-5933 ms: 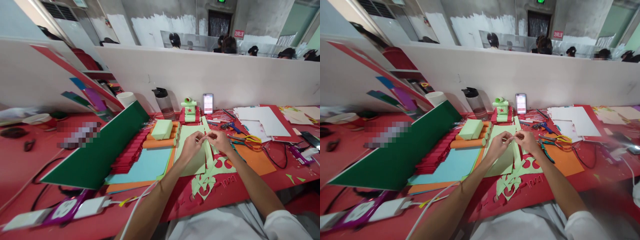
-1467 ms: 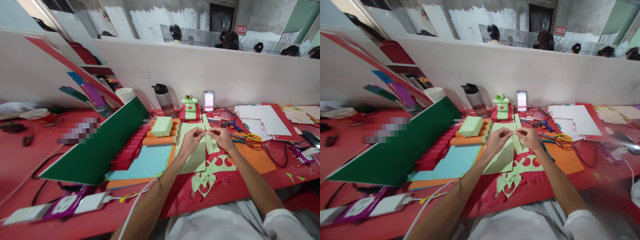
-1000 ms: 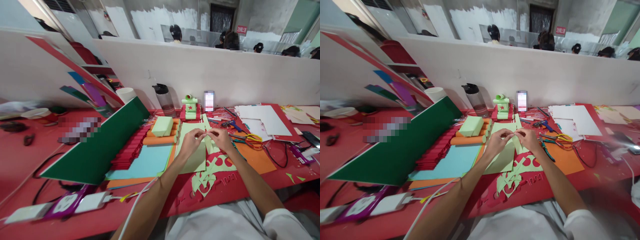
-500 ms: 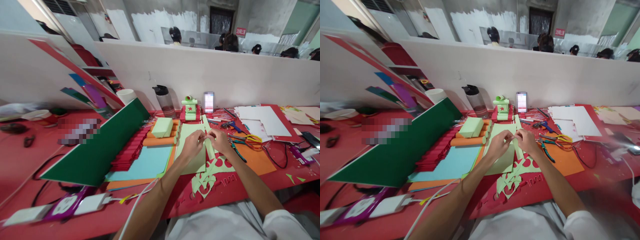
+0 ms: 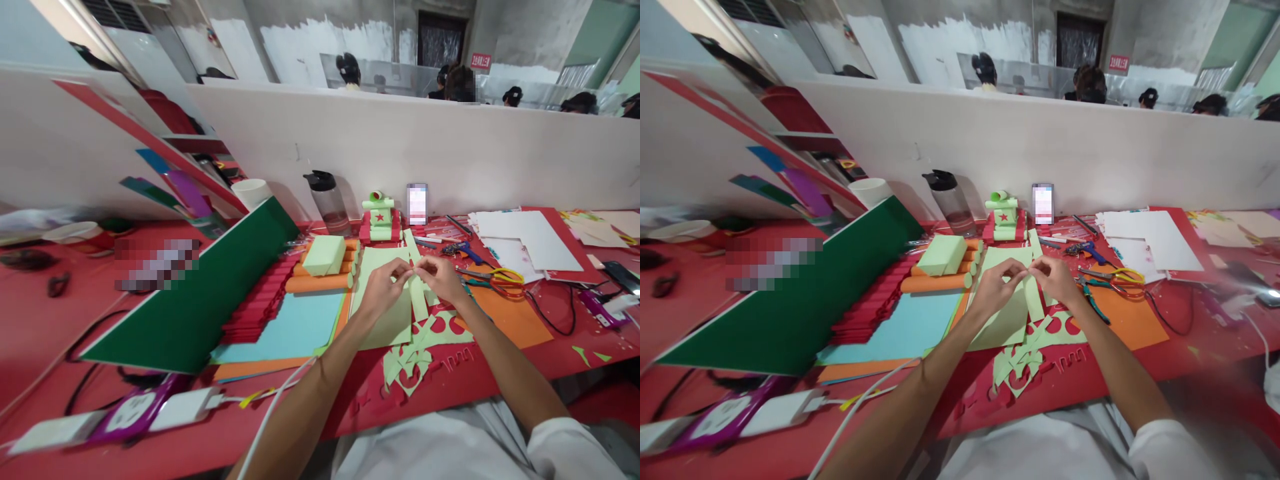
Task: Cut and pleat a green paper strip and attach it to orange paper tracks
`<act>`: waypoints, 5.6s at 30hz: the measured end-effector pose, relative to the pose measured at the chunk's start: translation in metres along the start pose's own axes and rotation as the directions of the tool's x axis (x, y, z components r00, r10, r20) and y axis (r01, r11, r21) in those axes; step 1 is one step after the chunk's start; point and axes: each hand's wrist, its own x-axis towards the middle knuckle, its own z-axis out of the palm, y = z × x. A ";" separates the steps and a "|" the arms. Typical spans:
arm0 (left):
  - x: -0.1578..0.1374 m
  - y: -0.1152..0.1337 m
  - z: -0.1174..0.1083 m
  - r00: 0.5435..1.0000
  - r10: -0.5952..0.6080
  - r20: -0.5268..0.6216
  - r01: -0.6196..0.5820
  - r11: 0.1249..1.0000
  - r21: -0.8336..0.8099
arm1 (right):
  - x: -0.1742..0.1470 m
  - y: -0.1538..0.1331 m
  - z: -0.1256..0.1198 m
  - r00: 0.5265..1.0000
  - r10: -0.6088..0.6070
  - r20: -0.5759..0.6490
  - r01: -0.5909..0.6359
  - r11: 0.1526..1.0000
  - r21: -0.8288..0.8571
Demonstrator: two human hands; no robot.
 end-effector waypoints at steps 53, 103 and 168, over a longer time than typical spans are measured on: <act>0.000 0.006 0.001 0.996 -0.002 -0.085 -0.002 0.999 -0.045 | -0.002 -0.011 0.002 0.997 -0.038 -0.063 0.038 0.999 0.002; 0.004 0.009 -0.002 0.992 -0.112 -0.050 0.102 0.979 -0.176 | 0.002 -0.004 -0.006 0.999 0.012 -0.051 -0.006 0.993 0.114; 0.002 0.000 0.002 0.997 -0.022 -0.072 0.019 0.999 -0.035 | 0.002 -0.003 -0.007 0.988 0.136 0.068 -0.150 0.947 0.283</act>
